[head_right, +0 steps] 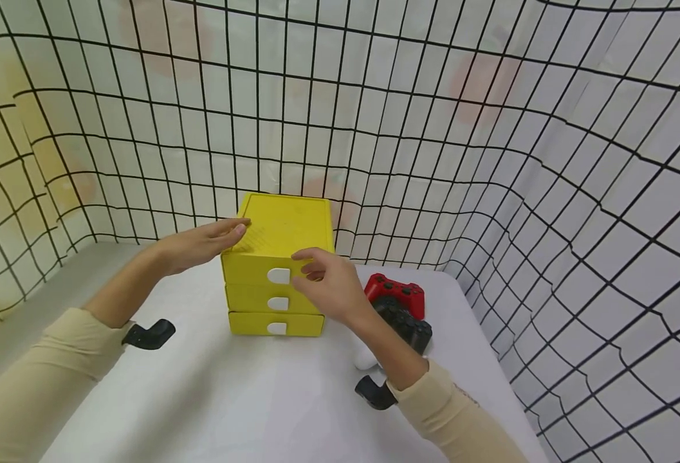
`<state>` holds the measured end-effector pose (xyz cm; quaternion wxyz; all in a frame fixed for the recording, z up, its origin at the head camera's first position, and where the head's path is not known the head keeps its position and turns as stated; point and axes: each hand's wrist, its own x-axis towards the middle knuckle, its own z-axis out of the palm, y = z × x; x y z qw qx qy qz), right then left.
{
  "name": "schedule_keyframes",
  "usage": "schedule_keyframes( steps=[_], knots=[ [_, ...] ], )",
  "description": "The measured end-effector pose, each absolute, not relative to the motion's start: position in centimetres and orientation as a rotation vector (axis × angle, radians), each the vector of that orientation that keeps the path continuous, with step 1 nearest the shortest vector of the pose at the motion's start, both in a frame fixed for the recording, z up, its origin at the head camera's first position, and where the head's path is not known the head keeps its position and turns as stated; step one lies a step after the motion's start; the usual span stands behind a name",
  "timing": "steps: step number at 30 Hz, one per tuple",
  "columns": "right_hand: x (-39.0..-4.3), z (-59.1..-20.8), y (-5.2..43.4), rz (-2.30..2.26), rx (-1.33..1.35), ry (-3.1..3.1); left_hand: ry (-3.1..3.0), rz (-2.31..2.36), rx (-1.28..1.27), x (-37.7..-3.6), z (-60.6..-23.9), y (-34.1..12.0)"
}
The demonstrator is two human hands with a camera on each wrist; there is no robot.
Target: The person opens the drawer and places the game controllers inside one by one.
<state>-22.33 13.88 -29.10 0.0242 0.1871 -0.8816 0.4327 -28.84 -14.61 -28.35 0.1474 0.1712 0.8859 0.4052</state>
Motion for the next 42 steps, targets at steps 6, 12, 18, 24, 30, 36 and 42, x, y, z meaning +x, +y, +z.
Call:
schedule_keyframes(
  steps=[6,12,18,24,30,36,42],
  knots=[
    [-23.0,-29.8,13.4,1.394,0.583,-2.707,2.387,1.403,0.437,-29.0,-28.6,-15.3],
    [-23.5,-30.0,12.8,1.462,0.546,-2.686,2.285,1.553,0.389,-29.0,-28.7,-15.6],
    [-23.9,-30.2,12.3,1.491,0.519,-2.695,2.313,1.581,0.389,-29.2,-29.2,-15.8],
    [-24.1,-30.5,12.2,1.469,0.452,-2.739,2.312,1.628,0.376,-29.8,-29.9,-16.0],
    [-24.6,-31.0,12.1,1.466,0.472,-2.709,2.298,1.660,0.379,-30.1,-30.4,-16.0],
    [-25.0,-31.1,12.1,1.471,0.509,-2.656,2.295,1.680,0.353,-30.0,-30.5,-16.2],
    [-25.3,-31.2,12.1,1.472,0.520,-2.652,2.291,1.695,0.336,-29.9,-30.4,-16.3]
  ],
)
